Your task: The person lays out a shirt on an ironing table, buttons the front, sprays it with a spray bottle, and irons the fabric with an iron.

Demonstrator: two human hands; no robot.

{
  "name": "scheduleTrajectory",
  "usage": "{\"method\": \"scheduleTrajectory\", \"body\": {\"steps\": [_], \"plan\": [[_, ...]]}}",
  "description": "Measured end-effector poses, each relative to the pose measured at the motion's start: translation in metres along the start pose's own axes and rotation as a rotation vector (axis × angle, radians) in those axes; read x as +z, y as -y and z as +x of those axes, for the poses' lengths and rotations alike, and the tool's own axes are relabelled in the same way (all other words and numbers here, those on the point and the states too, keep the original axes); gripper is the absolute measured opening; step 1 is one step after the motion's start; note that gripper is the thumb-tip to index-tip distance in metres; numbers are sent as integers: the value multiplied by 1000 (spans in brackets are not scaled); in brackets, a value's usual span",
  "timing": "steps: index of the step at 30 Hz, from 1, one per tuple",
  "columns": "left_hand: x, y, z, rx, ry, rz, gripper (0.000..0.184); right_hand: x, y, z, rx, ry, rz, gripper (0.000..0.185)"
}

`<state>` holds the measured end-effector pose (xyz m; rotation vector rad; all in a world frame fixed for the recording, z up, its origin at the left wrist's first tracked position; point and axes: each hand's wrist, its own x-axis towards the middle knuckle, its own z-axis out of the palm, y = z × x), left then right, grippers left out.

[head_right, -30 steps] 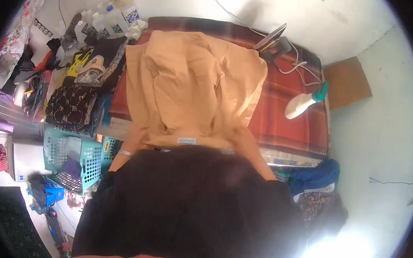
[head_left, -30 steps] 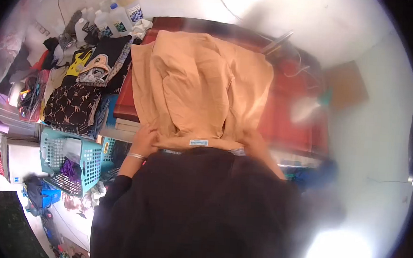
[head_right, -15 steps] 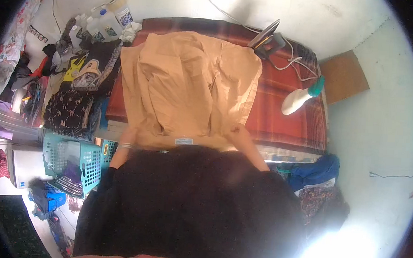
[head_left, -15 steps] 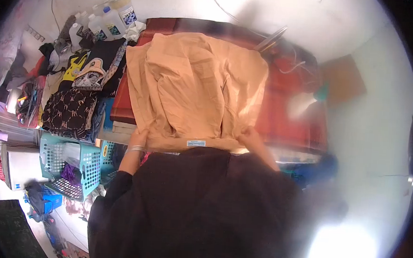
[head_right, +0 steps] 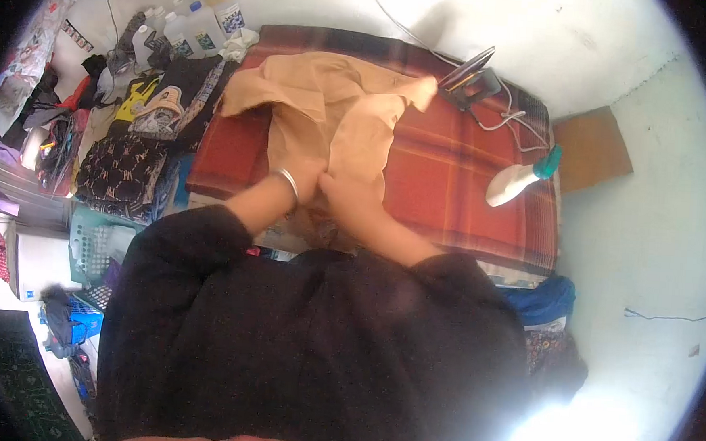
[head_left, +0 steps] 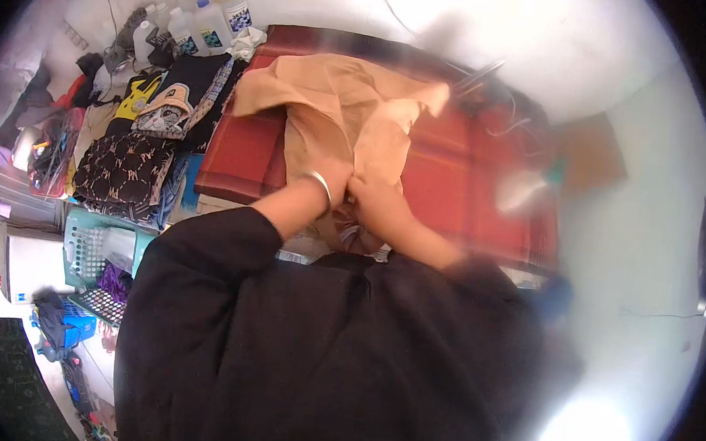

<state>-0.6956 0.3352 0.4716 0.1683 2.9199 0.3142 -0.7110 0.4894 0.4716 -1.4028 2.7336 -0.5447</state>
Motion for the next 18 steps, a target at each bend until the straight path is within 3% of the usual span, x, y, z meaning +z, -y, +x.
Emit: {"method": "scheduleTrajectory", "body": {"steps": [2, 4, 5, 8, 10, 14, 17, 18], "plan": [[35, 0, -2, -21, 73, 90, 22, 25, -18, -14, 62, 102, 113, 18], [63, 22, -8, -16, 37, -167, 24, 34, -29, -31, 279, 247, 27, 14], [69, 31, -9, -13, 47, -169, 24, 35, -32, -33, 286, 252, 32, 14], [71, 33, -27, -58, -71, -419, 24, 38, -26, -47, 405, 210, 13, 22], [59, 36, -26, -173, -47, -416, 27, 32, -23, -44, 436, -34, 376, 30], [58, 46, -34, -180, -71, -371, 27, 46, -36, -57, 521, -21, 397, 32], [59, 52, -42, -92, 77, -431, 27, 52, -29, -75, 541, 32, 132, 23], [60, 54, -45, -73, 50, -449, 28, 60, -26, -80, 595, -74, 172, 25]]}}
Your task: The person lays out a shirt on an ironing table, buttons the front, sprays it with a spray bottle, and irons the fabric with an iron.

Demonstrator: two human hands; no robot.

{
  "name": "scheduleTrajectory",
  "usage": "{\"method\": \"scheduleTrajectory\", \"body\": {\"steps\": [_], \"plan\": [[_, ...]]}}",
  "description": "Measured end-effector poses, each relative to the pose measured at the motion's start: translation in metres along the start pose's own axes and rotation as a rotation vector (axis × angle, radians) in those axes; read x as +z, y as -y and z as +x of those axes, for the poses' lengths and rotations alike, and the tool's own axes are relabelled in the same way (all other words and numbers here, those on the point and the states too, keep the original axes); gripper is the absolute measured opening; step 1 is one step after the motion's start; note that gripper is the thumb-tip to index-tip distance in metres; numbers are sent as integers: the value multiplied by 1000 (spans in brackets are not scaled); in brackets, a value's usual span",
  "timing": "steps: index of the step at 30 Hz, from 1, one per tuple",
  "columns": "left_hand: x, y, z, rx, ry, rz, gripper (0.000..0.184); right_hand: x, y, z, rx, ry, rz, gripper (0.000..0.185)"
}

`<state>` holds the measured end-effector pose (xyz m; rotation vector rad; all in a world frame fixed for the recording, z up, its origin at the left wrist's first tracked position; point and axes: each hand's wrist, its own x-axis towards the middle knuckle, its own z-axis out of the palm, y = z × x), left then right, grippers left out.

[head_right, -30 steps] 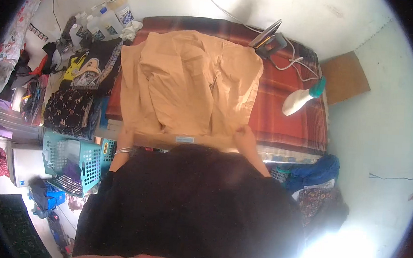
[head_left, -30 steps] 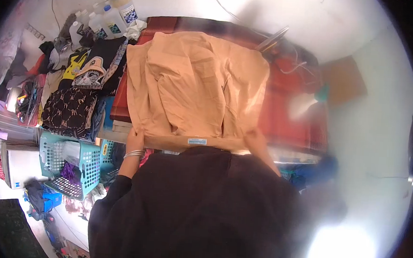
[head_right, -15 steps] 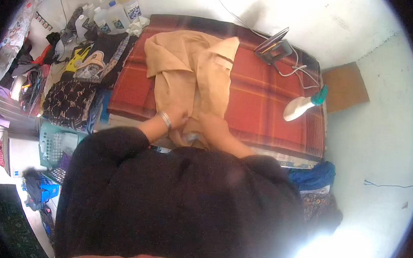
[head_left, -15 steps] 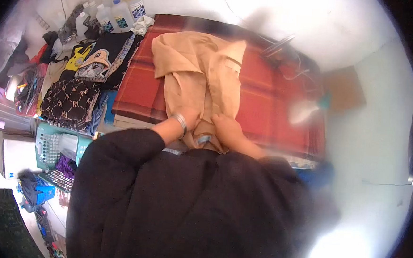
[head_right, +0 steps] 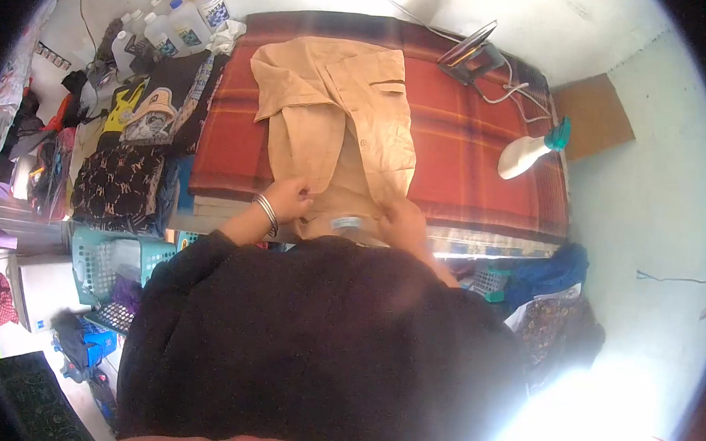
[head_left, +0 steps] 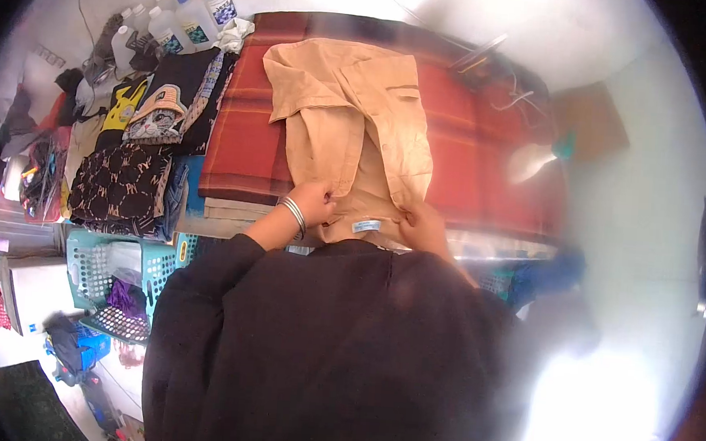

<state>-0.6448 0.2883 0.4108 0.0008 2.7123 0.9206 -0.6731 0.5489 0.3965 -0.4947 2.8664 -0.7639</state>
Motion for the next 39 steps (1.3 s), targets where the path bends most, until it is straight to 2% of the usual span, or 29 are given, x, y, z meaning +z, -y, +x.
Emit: {"method": "scheduleTrajectory", "body": {"steps": [2, 4, 5, 7, 8, 10, 11, 13, 14, 16, 17, 19, 23, 26, 28, 32, 34, 35, 37, 39], "plan": [[0, 4, -2, 33, -16, -17, 28, 14, -5, -9, 55, -100, 66, 27], [-3, 2, -2, -32, -46, -147, 31, 15, 0, -17, 194, -323, 194, 28], [-4, -1, -4, -28, -50, -149, 31, 12, 2, -20, 190, -327, 190, 28], [-9, -12, -5, 41, -47, -259, 31, -1, 5, -24, 294, -319, 393, 25], [-10, -15, -6, 46, -53, -254, 31, -5, 4, -25, 288, -326, 396, 25], [-12, -23, -4, 127, -29, -551, 28, -13, 2, -26, 203, -370, 553, 21], [-13, -26, -2, 136, -34, -550, 28, -20, 1, -21, 197, -377, 551, 21], [-17, -34, 1, 128, -58, -743, 23, -46, 8, -6, -432, -421, 50, 22], [-20, -42, 3, 135, -69, -742, 23, -60, 17, 0, -444, -426, 47, 22], [-29, -59, 3, 165, -149, -809, 15, -76, 46, 10, -746, -437, -1, 24], [-33, -64, 2, 165, -154, -799, 15, -74, 51, 18, -750, -444, 7, 24], [-39, -72, 1, 128, -75, -770, 16, -72, 59, 31, -898, -385, 57, 25], [-32, -84, 3, 135, -150, -733, 16, -83, 65, 38, -932, -331, 66, 21], [-22, -88, 3, 161, -189, -833, 17, -81, 57, 40, -906, -320, 63, 17], [-19, -99, -3, 208, -321, -761, 16, -81, 56, 41, -910, -359, 61, 13], [-13, -91, 0, 159, -374, -767, 18, -87, 58, 43, -957, -346, 49, 18], [-23, -98, -6, 87, -330, -578, 20, -84, 56, 49, -915, -276, 18, 18], [-24, -97, -6, 110, -378, -501, 20, -82, 57, 50, -923, -275, 28, 18], [-26, -94, -5, 109, -375, -473, 20, -78, 59, 52, -798, -249, 102, 17], [-31, -95, -2, 76, -335, -483, 21, -74, 55, 59, -801, -255, 115, 17]]}}
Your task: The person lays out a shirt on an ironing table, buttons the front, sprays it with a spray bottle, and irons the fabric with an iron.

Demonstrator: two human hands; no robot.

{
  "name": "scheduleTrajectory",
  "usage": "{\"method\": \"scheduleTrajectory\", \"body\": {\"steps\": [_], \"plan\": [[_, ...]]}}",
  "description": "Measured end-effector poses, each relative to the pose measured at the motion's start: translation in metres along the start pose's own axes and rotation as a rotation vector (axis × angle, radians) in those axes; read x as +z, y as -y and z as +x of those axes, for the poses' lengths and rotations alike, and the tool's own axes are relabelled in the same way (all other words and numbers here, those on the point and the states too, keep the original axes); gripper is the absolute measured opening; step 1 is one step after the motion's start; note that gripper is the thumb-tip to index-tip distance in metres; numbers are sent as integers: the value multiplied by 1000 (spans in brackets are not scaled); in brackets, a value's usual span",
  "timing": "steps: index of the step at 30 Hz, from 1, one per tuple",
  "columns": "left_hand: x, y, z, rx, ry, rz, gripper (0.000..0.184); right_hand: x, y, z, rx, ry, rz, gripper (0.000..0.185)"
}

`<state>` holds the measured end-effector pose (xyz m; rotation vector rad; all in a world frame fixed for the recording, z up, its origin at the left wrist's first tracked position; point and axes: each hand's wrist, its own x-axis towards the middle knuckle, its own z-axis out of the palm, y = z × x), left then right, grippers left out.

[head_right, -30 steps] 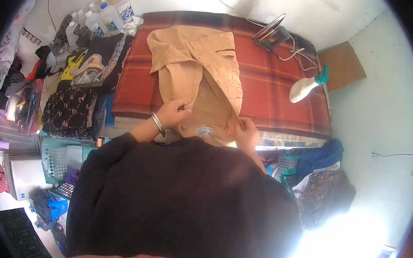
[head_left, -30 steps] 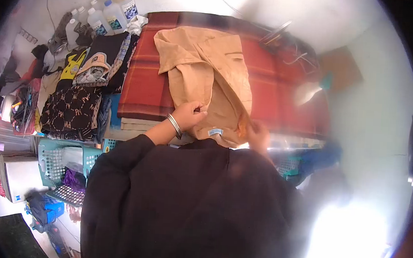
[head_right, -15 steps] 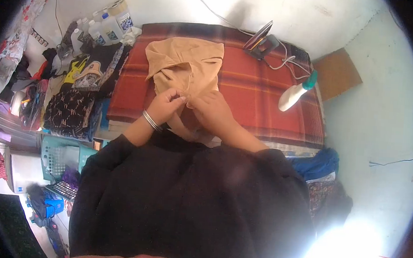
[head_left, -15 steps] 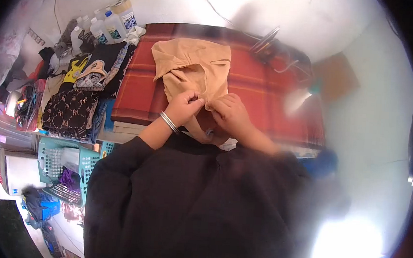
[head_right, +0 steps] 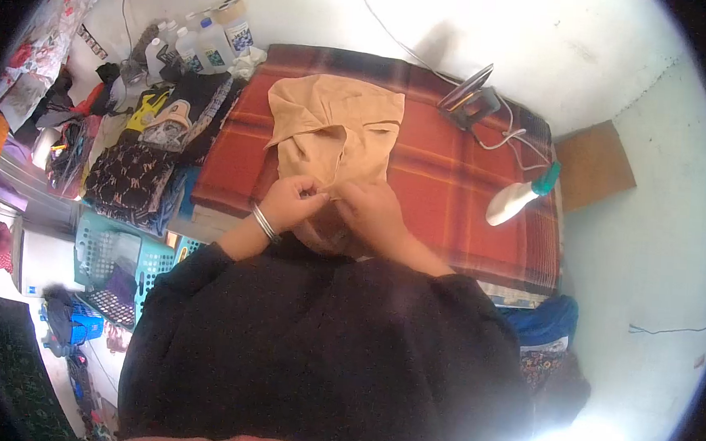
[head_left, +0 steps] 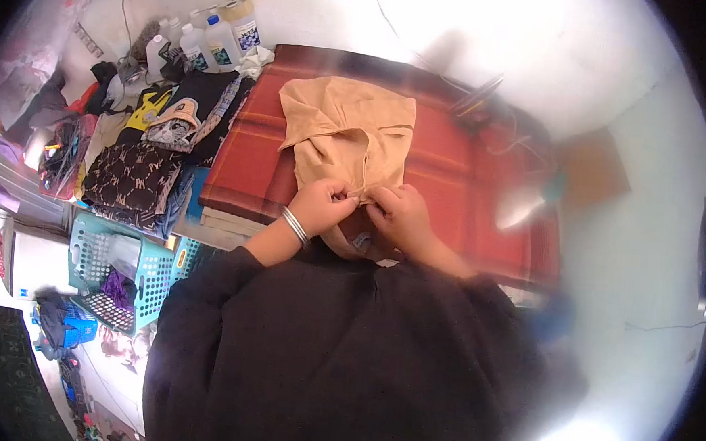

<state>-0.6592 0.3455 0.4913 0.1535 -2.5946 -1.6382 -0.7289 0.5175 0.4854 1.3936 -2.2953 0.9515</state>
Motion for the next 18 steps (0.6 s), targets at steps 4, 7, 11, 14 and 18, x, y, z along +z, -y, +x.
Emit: {"method": "scheduleTrajectory", "body": {"steps": [4, 7, 11, 14, 18], "plan": [[8, 21, 11, 50, -29, 0, 21, 3, -7, 1, -13, -11, 5, 17], [8, 17, 13, -42, 2, -218, 22, 4, -13, 3, -91, 16, -40, 17], [8, 19, 18, -73, 39, -177, 24, 11, -21, -2, -72, 8, -60, 16], [9, 13, 18, -95, 54, -117, 24, 12, -23, -2, -49, -10, -93, 15], [12, 25, 19, -165, 71, -45, 25, 9, -19, 1, -134, -30, -111, 16]]}}
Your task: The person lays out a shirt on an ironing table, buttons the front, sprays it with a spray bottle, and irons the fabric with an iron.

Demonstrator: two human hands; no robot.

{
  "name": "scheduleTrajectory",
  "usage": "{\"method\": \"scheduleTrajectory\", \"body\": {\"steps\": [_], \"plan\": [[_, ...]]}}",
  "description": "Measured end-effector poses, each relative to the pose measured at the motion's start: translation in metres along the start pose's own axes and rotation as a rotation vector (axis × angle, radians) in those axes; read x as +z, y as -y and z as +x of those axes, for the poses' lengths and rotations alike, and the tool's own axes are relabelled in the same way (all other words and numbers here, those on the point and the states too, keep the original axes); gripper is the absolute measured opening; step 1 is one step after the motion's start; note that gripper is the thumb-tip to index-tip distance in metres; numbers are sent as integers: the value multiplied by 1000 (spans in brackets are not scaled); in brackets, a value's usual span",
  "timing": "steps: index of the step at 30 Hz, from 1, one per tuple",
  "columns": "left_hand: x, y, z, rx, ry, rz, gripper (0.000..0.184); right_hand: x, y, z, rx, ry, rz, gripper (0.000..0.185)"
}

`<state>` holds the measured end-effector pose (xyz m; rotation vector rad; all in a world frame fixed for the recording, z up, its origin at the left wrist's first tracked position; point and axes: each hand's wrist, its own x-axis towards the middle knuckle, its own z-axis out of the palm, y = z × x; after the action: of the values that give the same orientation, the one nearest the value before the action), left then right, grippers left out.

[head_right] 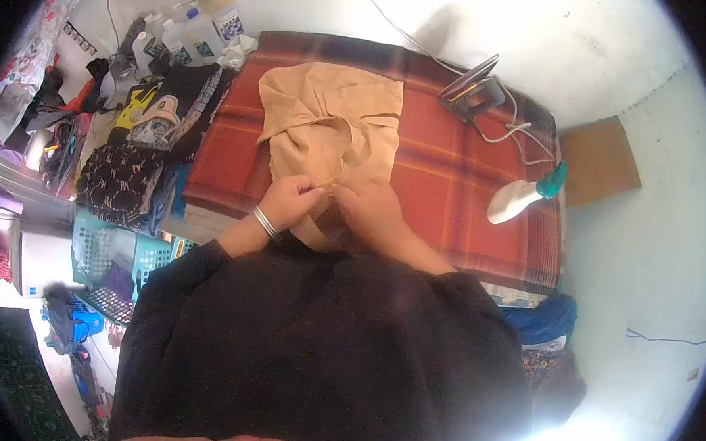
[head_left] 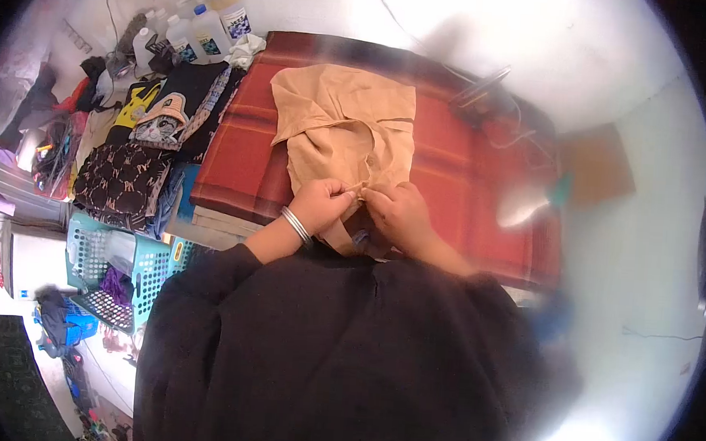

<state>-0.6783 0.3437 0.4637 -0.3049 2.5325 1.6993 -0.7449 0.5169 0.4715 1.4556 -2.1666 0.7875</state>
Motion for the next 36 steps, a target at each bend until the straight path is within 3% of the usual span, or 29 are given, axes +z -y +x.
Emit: {"method": "scheduleTrajectory", "body": {"steps": [7, 10, 14, 16, 17, 19, 22, 28, 34, 36], "plan": [[0, -7, -8, -56, -47, -16, 27, 6, 1, -5, -17, 48, -11, 17], [7, 11, -3, 63, -117, 50, 29, 7, 3, -6, -18, 101, -41, 13], [16, 34, 2, -18, -55, -55, 29, 8, 0, -9, -72, 150, -41, 13], [17, 37, 3, -47, -32, -116, 30, 7, 0, -11, -13, 235, 7, 14], [17, 38, 3, 24, -19, -7, 28, 4, -1, -10, -47, 226, 7, 14], [17, 36, 2, 103, -44, 113, 26, -2, -3, -5, 118, 462, 77, 14], [14, 27, 0, 234, -85, 108, 24, -9, 5, 2, 110, 395, 119, 12], [11, 18, 1, 126, -40, 223, 23, 4, -1, -4, -82, 118, 101, 8], [14, 13, -7, 119, -104, 135, 22, 7, -2, -3, -15, 108, 122, 8], [20, 15, -10, 144, -192, -20, 22, 8, -1, -2, -14, 115, 113, 8]]}}
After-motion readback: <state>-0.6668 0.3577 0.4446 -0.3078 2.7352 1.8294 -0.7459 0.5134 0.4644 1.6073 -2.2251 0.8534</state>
